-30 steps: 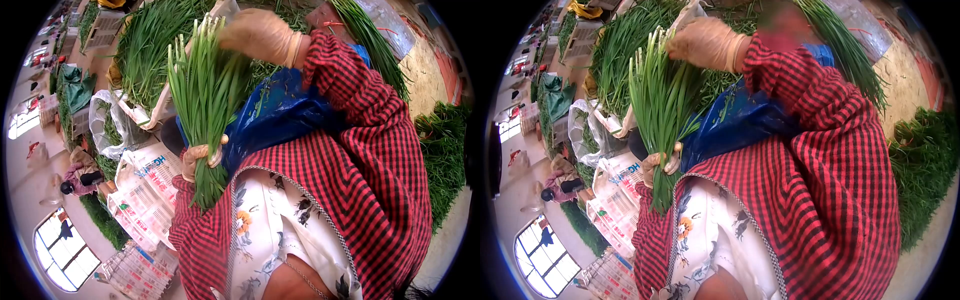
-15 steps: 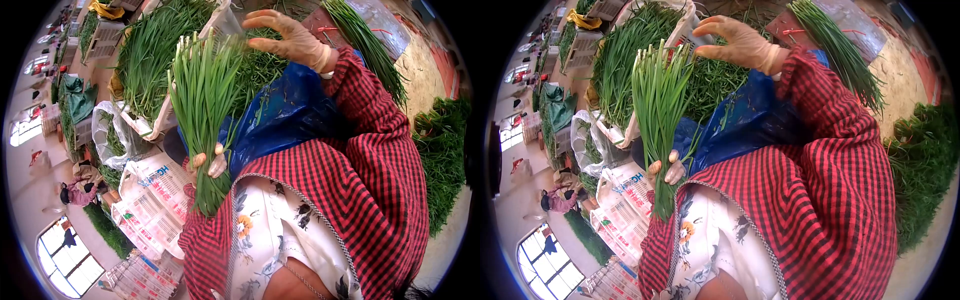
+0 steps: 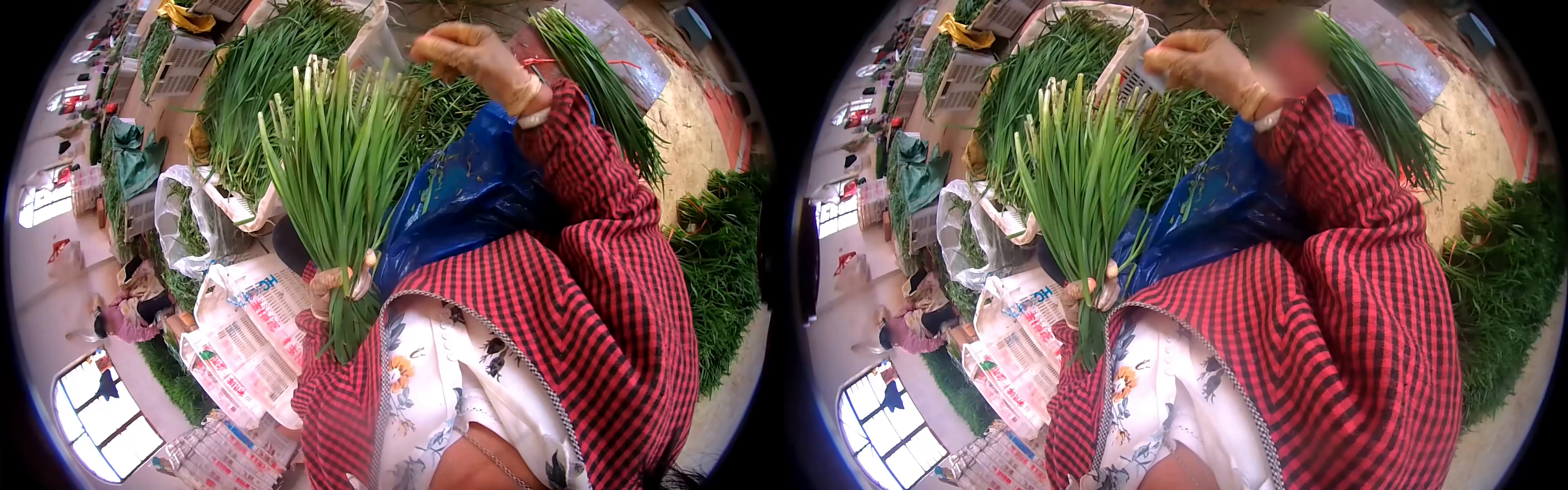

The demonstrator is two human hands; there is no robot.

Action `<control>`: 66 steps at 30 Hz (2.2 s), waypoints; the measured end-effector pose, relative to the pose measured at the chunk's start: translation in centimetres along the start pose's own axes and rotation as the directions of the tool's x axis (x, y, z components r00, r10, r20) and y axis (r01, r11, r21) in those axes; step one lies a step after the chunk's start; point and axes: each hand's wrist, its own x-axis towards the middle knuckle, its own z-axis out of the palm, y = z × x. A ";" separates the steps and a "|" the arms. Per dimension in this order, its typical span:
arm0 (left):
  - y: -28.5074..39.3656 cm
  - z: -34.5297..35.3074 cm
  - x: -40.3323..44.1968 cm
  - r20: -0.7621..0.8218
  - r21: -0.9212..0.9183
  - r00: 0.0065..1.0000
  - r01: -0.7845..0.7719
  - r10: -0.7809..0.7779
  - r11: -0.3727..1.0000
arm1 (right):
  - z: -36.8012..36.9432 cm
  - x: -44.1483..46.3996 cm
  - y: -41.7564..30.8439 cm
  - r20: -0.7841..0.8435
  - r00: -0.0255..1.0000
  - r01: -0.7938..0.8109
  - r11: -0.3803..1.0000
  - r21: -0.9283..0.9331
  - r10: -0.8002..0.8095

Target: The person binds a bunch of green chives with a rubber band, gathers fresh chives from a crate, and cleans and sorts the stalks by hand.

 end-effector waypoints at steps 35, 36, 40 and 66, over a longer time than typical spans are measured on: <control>1.2 -1.4 -1.2 0.016 0.016 0.992 0.122 -0.123 0.992 | 2.9 0.7 0.2 0.562 0.826 -0.023 0.999 -0.037 0.039; 1.2 -1.4 -1.0 0.019 0.016 0.992 0.121 -0.121 0.993 | 2.5 0.3 0.1 0.553 0.833 0.017 1.000 -0.019 -0.004; 0.8 -1.6 -1.2 -0.146 0.080 0.987 0.082 -0.070 0.993 | 1.8 0.3 2.1 0.456 0.878 0.081 0.984 0.158 -0.145; 1.3 2.5 -0.5 -0.326 0.448 0.940 0.058 0.102 0.892 | 3.2 -0.2 1.0 0.537 0.769 0.631 0.548 -0.550 -0.346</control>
